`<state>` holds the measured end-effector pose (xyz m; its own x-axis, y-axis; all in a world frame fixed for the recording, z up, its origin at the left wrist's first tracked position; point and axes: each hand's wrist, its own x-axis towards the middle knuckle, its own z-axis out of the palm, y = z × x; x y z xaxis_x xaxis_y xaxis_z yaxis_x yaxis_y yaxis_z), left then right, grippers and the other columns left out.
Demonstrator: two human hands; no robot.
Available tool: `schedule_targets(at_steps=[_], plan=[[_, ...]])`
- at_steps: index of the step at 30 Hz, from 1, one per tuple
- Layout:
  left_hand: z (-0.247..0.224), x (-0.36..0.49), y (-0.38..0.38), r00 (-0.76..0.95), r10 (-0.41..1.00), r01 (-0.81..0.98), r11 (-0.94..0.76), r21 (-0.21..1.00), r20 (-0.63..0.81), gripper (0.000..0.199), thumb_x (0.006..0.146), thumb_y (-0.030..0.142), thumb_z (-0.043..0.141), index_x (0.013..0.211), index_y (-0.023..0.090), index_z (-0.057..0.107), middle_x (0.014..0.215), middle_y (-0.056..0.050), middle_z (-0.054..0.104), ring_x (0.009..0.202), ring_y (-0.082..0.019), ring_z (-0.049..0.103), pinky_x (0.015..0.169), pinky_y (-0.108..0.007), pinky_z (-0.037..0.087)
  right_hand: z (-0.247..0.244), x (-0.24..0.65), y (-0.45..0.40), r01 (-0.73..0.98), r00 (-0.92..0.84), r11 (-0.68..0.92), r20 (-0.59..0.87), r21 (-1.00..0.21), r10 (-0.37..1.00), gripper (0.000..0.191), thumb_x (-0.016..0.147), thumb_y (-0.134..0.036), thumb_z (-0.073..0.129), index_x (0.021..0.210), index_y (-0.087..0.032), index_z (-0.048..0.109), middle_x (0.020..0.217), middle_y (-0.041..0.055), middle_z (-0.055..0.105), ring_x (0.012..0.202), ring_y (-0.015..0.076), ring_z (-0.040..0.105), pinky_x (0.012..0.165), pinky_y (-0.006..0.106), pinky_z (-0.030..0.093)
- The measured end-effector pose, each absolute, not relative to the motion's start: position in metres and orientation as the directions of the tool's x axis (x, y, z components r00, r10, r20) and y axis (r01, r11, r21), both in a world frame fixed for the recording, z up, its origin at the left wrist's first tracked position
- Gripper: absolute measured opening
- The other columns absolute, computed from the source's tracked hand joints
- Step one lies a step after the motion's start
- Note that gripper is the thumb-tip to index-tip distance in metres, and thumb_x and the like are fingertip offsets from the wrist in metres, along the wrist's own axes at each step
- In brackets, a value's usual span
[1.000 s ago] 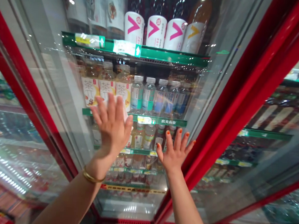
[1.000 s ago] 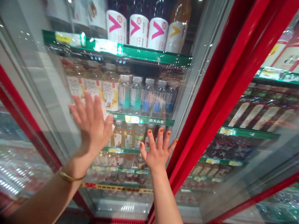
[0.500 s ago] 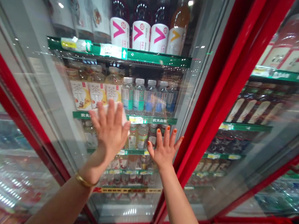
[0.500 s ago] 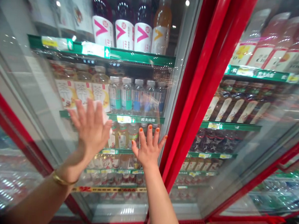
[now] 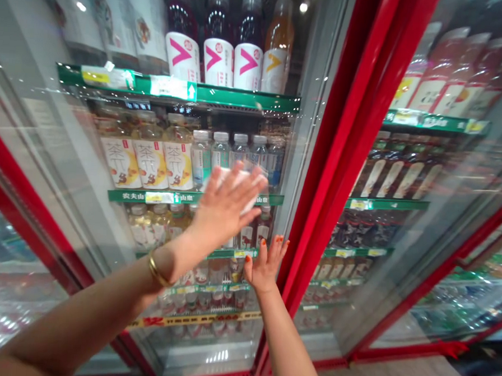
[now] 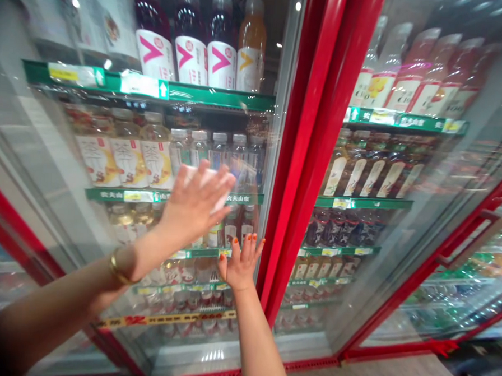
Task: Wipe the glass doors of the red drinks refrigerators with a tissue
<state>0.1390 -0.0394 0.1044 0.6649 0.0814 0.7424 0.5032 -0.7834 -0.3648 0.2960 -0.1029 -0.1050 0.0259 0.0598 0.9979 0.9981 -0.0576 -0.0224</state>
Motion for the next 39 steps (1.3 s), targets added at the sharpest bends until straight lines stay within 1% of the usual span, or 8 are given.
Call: schedule_targets(at_steps=[4, 11, 16, 19, 21, 26, 33, 39], plan=[[0.059, 0.125, -0.040, 0.855, -0.079, 0.241, -0.815, -0.528, 0.512, 0.068, 0.110, 0.036, 0.049, 0.174, 0.047, 0.028, 0.179, 0.012, 0.039, 0.172, -0.011, 0.019, 0.144, -0.037, 0.004, -0.108, 0.300, -0.104, 1.000, 0.006, -0.017, 0.999, -0.005, 0.048, 0.100, 0.091, -0.029, 0.052, 0.180, -0.022, 0.005, 0.189, 0.0164, -0.004, 0.175, 0.0407, 0.007, 0.130, 0.081, 0.028], [0.103, 0.139, -0.039, 0.605, 0.027, 0.565, -0.718, -0.406, 0.795, 0.080, 0.107, 0.043, 0.055, 0.178, 0.033, 0.019, 0.186, 0.000, 0.022, 0.175, -0.027, -0.008, 0.141, -0.063, -0.009, -0.118, 0.302, -0.099, 0.999, 0.010, 0.031, 0.999, -0.011, 0.039, 0.100, 0.093, -0.044, 0.056, 0.180, -0.025, 0.010, 0.188, 0.0164, 0.007, 0.173, 0.0451, 0.016, 0.128, 0.079, 0.034], [0.023, 0.158, -0.052, 0.844, -0.147, 0.218, -0.784, -0.581, 0.516, 0.074, 0.098, 0.029, 0.059, 0.169, 0.039, 0.043, 0.183, 0.015, 0.026, 0.174, -0.010, 0.003, 0.145, -0.036, 0.006, -0.118, 0.307, -0.108, 0.999, 0.021, 0.047, 0.997, -0.024, 0.078, 0.102, 0.096, -0.045, 0.056, 0.180, -0.024, 0.001, 0.188, 0.0188, -0.002, 0.174, 0.0457, 0.006, 0.126, 0.080, 0.036], [-0.018, 0.082, -0.025, 0.842, -0.045, 0.245, -0.855, -0.456, 0.537, 0.061, 0.102, 0.040, 0.058, 0.162, 0.050, 0.051, 0.172, 0.015, 0.049, 0.171, -0.011, 0.025, 0.143, -0.036, 0.020, -0.110, 0.307, -0.123, 0.998, 0.030, 0.043, 0.993, -0.035, 0.110, 0.102, 0.097, -0.040, 0.057, 0.179, -0.022, 0.000, 0.188, 0.0217, -0.005, 0.174, 0.0457, 0.008, 0.124, 0.079, 0.040], [-0.009, 0.021, 0.003, 0.709, 0.123, 0.465, -0.822, -0.329, 0.695, 0.056, 0.104, 0.053, 0.058, 0.160, 0.052, 0.054, 0.167, 0.010, 0.057, 0.171, -0.024, 0.029, 0.143, -0.056, 0.018, -0.098, 0.301, -0.132, 0.998, 0.039, 0.035, 0.992, -0.043, 0.123, 0.100, 0.096, -0.033, 0.058, 0.179, -0.021, 0.003, 0.188, 0.0214, -0.006, 0.174, 0.0447, 0.009, 0.126, 0.078, 0.039], [0.073, -0.027, 0.024, 0.052, 0.349, 0.803, -0.571, 0.169, 0.936, 0.084, 0.108, 0.068, 0.039, 0.177, 0.022, 0.023, 0.187, -0.005, 0.007, 0.173, -0.043, -0.003, 0.140, -0.070, -0.007, -0.033, 0.253, -0.125, 1.000, -0.012, 0.014, 0.977, 0.009, 0.211, 0.096, 0.095, -0.028, 0.063, 0.179, -0.034, 0.018, 0.189, 0.0118, 0.011, 0.174, 0.0451, 0.011, 0.132, 0.080, 0.023], [-0.034, -0.011, 0.007, 0.321, 0.285, 0.786, -0.612, -0.086, 0.903, 0.079, 0.106, 0.056, 0.057, 0.176, 0.035, 0.028, 0.179, -0.007, 0.039, 0.175, -0.031, 0.010, 0.143, -0.063, 0.005, 0.015, 0.199, -0.077, 0.972, -0.234, 0.037, 0.956, 0.231, 0.179, 0.095, 0.097, -0.036, 0.067, 0.179, -0.032, 0.019, 0.188, 0.0085, 0.017, 0.175, 0.0360, 0.014, 0.140, 0.067, 0.008], [-0.024, -0.059, 0.029, -0.108, 0.431, 0.818, -0.473, 0.327, 0.896, 0.088, 0.111, 0.059, 0.037, 0.179, 0.023, -0.005, 0.187, -0.013, -0.005, 0.173, -0.038, -0.011, 0.141, -0.072, 0.004, -0.004, 0.217, -0.068, 0.958, -0.272, -0.038, 0.946, 0.283, 0.176, 0.084, 0.099, -0.037, 0.066, 0.176, -0.035, 0.032, 0.185, 0.0088, 0.030, 0.169, 0.0352, 0.033, 0.140, 0.065, 0.012]])
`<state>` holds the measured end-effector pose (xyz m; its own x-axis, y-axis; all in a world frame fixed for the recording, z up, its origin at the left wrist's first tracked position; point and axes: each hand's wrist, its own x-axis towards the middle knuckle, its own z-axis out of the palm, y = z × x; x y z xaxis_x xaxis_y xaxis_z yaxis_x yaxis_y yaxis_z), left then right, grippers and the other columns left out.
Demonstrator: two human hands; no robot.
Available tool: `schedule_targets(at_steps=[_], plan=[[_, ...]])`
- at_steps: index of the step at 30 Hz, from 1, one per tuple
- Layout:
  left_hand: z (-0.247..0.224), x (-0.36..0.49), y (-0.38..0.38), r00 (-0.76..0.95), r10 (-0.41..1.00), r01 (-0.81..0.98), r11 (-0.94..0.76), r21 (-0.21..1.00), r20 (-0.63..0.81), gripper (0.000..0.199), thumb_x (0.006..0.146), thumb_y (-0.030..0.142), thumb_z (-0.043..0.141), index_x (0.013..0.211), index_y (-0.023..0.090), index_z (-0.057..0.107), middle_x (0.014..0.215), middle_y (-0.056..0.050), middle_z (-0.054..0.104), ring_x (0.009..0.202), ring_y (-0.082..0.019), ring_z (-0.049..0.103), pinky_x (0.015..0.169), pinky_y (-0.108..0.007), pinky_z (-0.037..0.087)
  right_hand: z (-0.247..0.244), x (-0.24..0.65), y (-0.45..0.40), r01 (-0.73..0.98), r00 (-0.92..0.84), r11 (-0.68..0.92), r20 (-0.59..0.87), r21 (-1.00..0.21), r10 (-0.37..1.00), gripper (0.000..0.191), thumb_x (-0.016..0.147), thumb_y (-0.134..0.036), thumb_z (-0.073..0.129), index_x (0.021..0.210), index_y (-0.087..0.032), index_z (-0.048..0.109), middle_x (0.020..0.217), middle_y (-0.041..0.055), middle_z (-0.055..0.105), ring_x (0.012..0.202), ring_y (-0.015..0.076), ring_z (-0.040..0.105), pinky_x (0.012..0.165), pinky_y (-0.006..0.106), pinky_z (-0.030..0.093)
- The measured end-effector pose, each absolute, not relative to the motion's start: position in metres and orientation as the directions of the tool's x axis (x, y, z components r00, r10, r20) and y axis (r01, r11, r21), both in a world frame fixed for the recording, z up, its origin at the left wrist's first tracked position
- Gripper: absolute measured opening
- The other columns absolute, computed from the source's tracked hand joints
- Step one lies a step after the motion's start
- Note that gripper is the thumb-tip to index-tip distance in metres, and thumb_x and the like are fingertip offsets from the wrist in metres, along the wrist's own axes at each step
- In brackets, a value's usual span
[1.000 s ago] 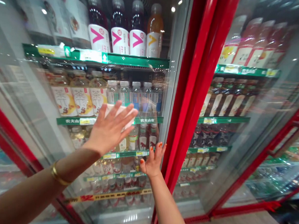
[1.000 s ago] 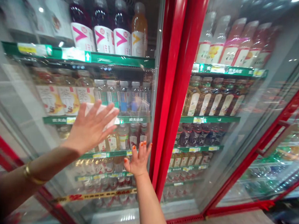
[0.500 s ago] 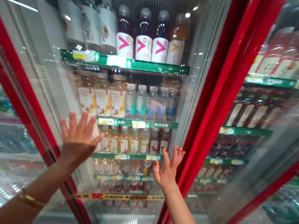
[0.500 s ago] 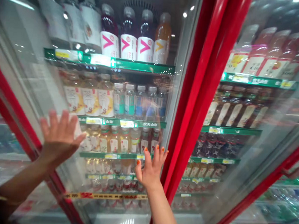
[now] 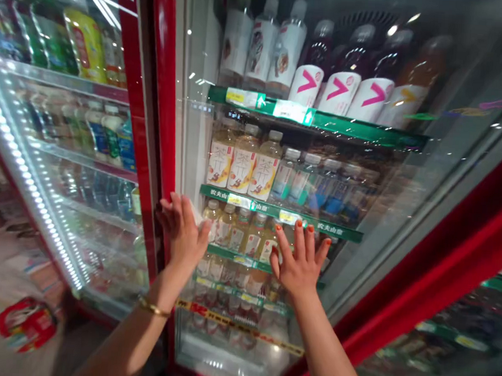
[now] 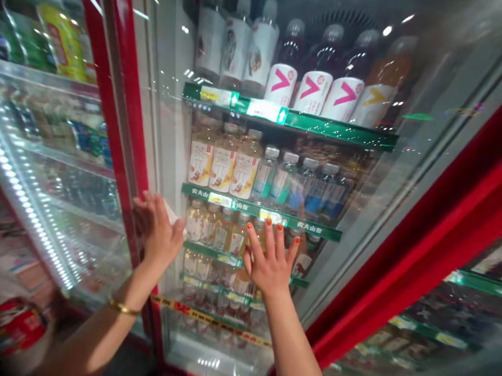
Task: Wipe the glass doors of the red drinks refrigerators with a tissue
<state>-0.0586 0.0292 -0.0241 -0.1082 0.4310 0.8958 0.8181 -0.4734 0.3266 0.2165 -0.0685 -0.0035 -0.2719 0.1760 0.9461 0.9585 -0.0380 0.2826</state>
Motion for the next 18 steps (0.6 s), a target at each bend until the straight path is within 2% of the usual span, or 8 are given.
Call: schedule_targets(at_steps=[3, 7, 8, 10, 12, 14, 16, 18], plan=[[-0.019, -0.017, 0.023, 0.032, 0.351, 0.793, -0.579, 0.190, 0.936, 0.094, 0.107, 0.071, 0.042, 0.180, 0.022, 0.008, 0.188, -0.012, 0.007, 0.174, -0.037, -0.008, 0.142, -0.068, 0.003, -0.006, 0.217, -0.068, 0.961, -0.259, -0.050, 0.950, 0.271, 0.175, 0.083, 0.099, -0.035, 0.065, 0.175, -0.038, 0.033, 0.183, 0.0078, 0.033, 0.168, 0.0353, 0.036, 0.139, 0.066, 0.017], [-0.096, -0.002, 0.000, 0.338, 0.291, 0.748, -0.660, -0.068, 0.895, 0.074, 0.105, 0.062, 0.057, 0.172, 0.035, 0.038, 0.177, -0.004, 0.044, 0.175, -0.028, 0.009, 0.144, -0.057, 0.004, -0.005, 0.216, -0.069, 0.959, -0.265, -0.056, 0.949, 0.277, 0.170, 0.081, 0.099, -0.033, 0.064, 0.174, -0.037, 0.035, 0.185, 0.0076, 0.030, 0.169, 0.0337, 0.033, 0.140, 0.063, 0.016], [-0.115, -0.013, -0.003, 0.318, 0.328, 0.766, -0.642, -0.037, 0.890, 0.072, 0.106, 0.058, 0.057, 0.172, 0.034, 0.040, 0.175, -0.005, 0.047, 0.175, -0.028, 0.010, 0.144, -0.059, 0.003, -0.004, 0.215, -0.069, 0.958, -0.268, -0.058, 0.948, 0.281, 0.168, 0.081, 0.099, -0.032, 0.063, 0.175, -0.036, 0.035, 0.185, 0.0078, 0.029, 0.170, 0.0330, 0.032, 0.140, 0.062, 0.015], [-0.132, -0.037, 0.000, 0.120, 0.458, 0.834, -0.528, 0.161, 0.881, 0.077, 0.108, 0.056, 0.051, 0.175, 0.022, 0.033, 0.177, -0.016, 0.042, 0.175, -0.036, 0.005, 0.140, -0.069, -0.001, -0.003, 0.214, -0.070, 0.954, -0.279, -0.060, 0.946, 0.292, 0.166, 0.082, 0.098, -0.032, 0.063, 0.175, -0.035, 0.034, 0.184, 0.0086, 0.031, 0.171, 0.0324, 0.030, 0.141, 0.060, 0.015], [-0.120, -0.047, 0.010, -0.141, 0.546, 0.834, -0.384, 0.397, 0.826, 0.089, 0.110, 0.059, 0.041, 0.176, 0.005, 0.017, 0.179, -0.031, 0.027, 0.174, -0.044, 0.001, 0.135, -0.078, -0.002, -0.002, 0.214, -0.069, 0.951, -0.287, -0.067, 0.944, 0.301, 0.161, 0.084, 0.097, -0.032, 0.063, 0.175, -0.034, 0.033, 0.183, 0.0095, 0.034, 0.171, 0.0326, 0.030, 0.140, 0.060, 0.015], [-0.097, -0.032, 0.016, -0.238, 0.564, 0.790, -0.361, 0.495, 0.791, 0.099, 0.109, 0.065, 0.036, 0.174, -0.003, 0.006, 0.180, -0.037, 0.012, 0.173, -0.046, -0.002, 0.135, -0.077, 0.002, -0.002, 0.214, -0.069, 0.950, -0.286, -0.080, 0.945, 0.301, 0.158, 0.085, 0.096, -0.032, 0.063, 0.176, -0.034, 0.032, 0.183, 0.0099, 0.035, 0.171, 0.0330, 0.030, 0.140, 0.061, 0.016], [-0.087, 0.000, 0.013, -0.094, 0.530, 0.781, -0.486, 0.393, 0.843, 0.103, 0.106, 0.070, 0.041, 0.176, 0.001, 0.010, 0.183, -0.031, 0.008, 0.174, -0.042, -0.006, 0.139, -0.071, 0.003, -0.002, 0.215, -0.069, 0.951, -0.280, -0.086, 0.946, 0.296, 0.162, 0.084, 0.096, -0.032, 0.061, 0.175, -0.034, 0.033, 0.182, 0.0100, 0.037, 0.170, 0.0337, 0.031, 0.139, 0.062, 0.018], [-0.101, 0.028, 0.000, 0.147, 0.430, 0.751, -0.635, 0.182, 0.891, 0.097, 0.104, 0.072, 0.049, 0.177, 0.014, 0.024, 0.184, -0.019, 0.021, 0.176, -0.034, -0.003, 0.142, -0.061, 0.001, -0.003, 0.216, -0.069, 0.952, -0.280, -0.081, 0.945, 0.297, 0.168, 0.082, 0.097, -0.032, 0.059, 0.175, -0.034, 0.034, 0.181, 0.0102, 0.039, 0.170, 0.0339, 0.031, 0.139, 0.062, 0.019]])
